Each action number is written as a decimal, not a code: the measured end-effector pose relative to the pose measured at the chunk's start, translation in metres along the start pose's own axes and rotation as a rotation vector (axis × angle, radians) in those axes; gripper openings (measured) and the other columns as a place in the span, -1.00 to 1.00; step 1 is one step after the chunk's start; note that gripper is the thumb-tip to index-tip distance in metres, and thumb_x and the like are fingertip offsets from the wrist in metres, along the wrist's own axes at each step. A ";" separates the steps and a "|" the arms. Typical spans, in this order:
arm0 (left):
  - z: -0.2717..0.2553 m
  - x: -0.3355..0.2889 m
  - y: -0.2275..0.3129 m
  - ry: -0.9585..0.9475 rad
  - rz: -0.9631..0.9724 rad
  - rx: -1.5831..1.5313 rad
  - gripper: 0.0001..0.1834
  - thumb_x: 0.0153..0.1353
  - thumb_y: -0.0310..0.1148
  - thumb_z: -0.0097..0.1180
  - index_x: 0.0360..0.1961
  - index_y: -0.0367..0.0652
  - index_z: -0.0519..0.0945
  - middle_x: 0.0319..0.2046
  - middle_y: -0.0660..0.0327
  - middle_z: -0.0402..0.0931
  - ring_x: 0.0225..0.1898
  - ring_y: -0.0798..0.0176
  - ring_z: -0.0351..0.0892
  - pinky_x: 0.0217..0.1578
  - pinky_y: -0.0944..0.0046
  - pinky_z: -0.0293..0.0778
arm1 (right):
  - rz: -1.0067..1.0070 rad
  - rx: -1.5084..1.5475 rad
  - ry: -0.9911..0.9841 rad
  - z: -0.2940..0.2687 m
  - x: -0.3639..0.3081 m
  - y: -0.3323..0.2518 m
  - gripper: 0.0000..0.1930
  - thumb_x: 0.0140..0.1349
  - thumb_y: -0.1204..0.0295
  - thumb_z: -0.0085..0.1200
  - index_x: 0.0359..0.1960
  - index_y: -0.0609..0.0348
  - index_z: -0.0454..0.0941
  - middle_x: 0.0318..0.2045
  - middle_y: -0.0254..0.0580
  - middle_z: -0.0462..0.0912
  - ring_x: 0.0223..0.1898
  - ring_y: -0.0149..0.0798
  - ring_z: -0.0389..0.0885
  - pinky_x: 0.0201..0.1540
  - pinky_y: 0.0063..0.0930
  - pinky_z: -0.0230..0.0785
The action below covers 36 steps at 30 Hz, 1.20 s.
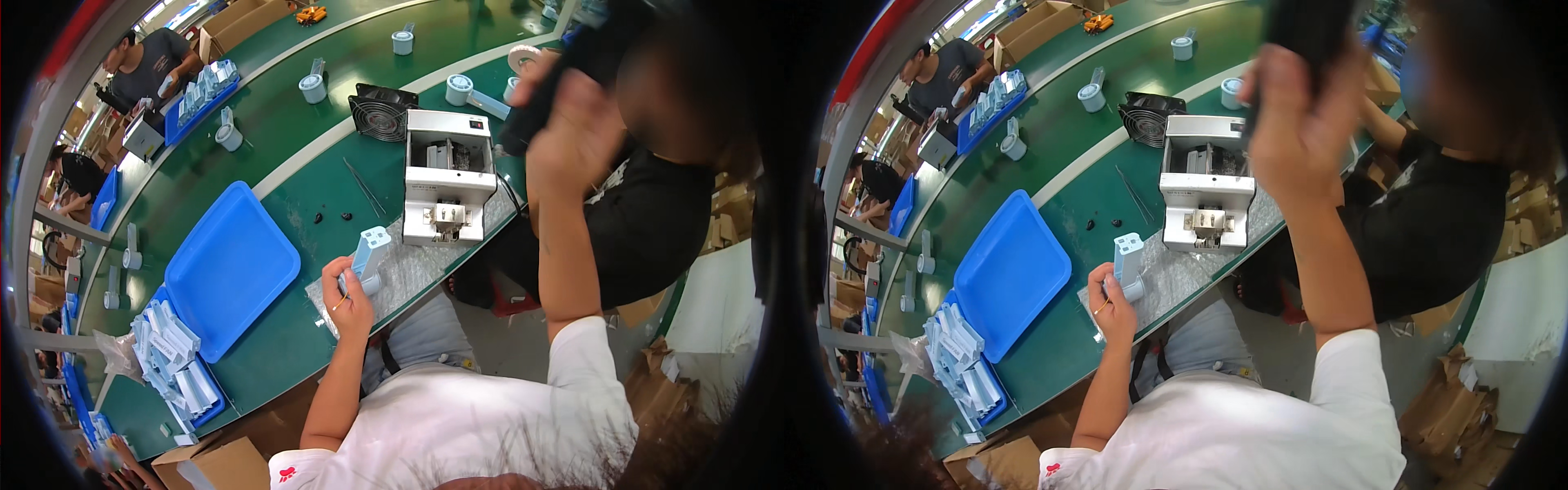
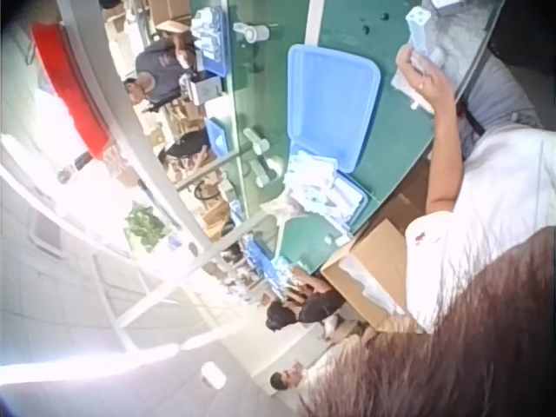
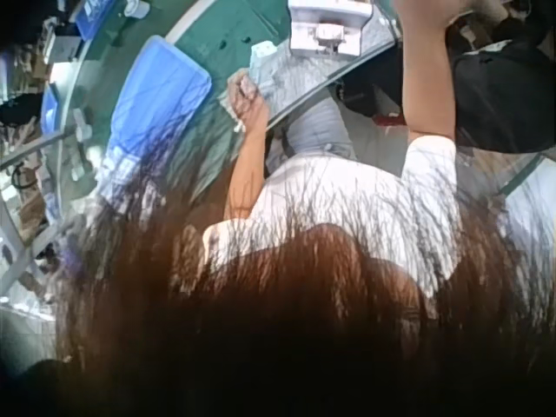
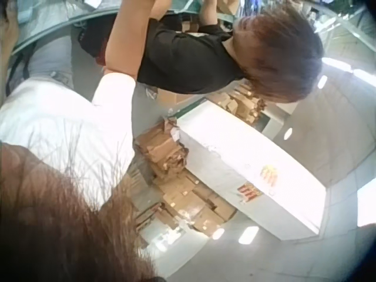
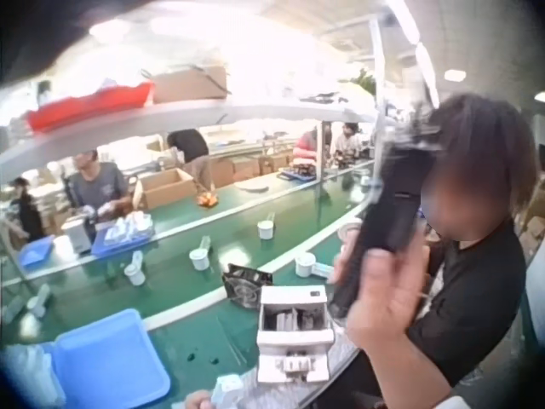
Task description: The person uses a handheld power tool to drive screws into small light-blue plastic casings at a green workbench. They repeatedly pick up a casing, position it, fasten it with the tool, and place the finished unit into a blue tray. The person also briefly moves the tray and handles a small black component on the table.
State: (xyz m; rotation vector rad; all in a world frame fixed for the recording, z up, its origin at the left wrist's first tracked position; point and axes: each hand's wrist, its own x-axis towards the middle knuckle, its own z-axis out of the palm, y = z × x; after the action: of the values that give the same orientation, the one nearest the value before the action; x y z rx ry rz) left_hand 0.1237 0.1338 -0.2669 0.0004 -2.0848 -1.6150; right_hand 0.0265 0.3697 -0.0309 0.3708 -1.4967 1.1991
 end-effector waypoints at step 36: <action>0.004 0.001 0.010 -0.102 0.171 0.029 -0.83 0.32 -0.47 -0.08 -0.24 -0.28 0.57 -0.21 0.02 0.59 -0.22 -0.02 0.57 -0.21 0.13 0.48 | 0.672 0.765 -0.037 0.052 -0.089 -0.028 0.06 0.08 -0.61 -0.44 -0.34 0.45 0.39 -0.38 -0.08 0.41 -0.64 -0.29 0.41 -0.68 -0.43 0.33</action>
State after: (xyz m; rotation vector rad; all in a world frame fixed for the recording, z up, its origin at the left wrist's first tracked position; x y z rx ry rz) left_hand 0.1244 0.1398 -0.2577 -0.2491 -2.1213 -1.5105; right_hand 0.0480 0.2827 -0.0877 0.3992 -1.1632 2.3171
